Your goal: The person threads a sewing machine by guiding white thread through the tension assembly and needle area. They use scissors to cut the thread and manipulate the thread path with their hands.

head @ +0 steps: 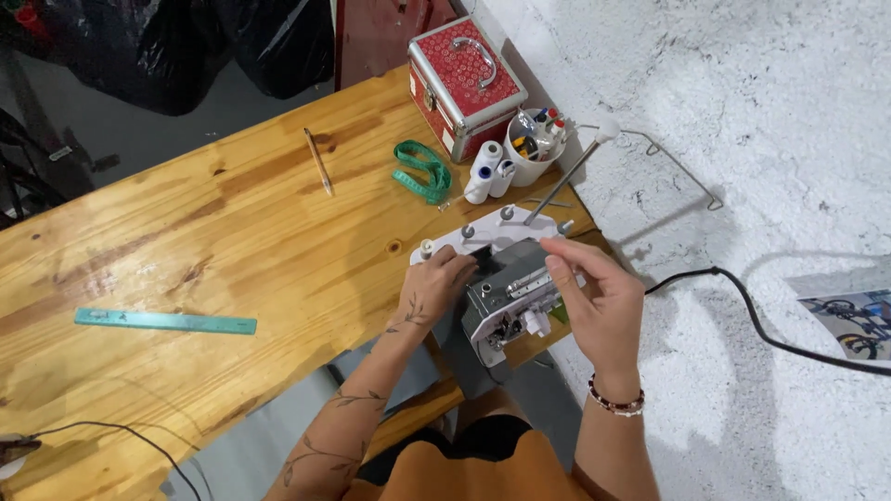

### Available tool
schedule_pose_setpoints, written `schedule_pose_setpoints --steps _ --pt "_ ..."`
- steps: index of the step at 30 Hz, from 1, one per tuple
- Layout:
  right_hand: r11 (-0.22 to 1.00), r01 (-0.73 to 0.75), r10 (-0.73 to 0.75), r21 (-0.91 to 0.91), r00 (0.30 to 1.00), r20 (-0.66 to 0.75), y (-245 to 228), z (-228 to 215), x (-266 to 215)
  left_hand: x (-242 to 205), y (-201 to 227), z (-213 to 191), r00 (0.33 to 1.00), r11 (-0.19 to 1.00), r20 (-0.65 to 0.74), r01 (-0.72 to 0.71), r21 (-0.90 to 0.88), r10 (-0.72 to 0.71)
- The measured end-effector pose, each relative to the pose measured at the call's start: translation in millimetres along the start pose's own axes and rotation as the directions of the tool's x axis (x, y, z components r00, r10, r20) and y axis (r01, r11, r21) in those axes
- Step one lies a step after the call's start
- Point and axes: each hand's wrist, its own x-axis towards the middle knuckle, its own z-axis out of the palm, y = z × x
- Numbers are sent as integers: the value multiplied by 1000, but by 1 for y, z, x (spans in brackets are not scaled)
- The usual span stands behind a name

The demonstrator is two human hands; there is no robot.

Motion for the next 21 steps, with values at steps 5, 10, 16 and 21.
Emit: schedule_pose_setpoints --steps 5,10,16,21 --pt "998 -18 17 -58 1000 -10 8 3 1 7 7 -38 940 997 -330 -77 24 81" --pt "991 -84 83 -102 996 -21 6 5 3 79 2 -92 964 963 -233 61 -264 -125" --pt "992 -57 49 -115 996 -75 5 6 5 166 1 -64 768 876 593 91 -473 241" --pt "989 -15 1 -144 995 -96 7 4 3 189 -12 -18 445 872 750 -276 -404 489"
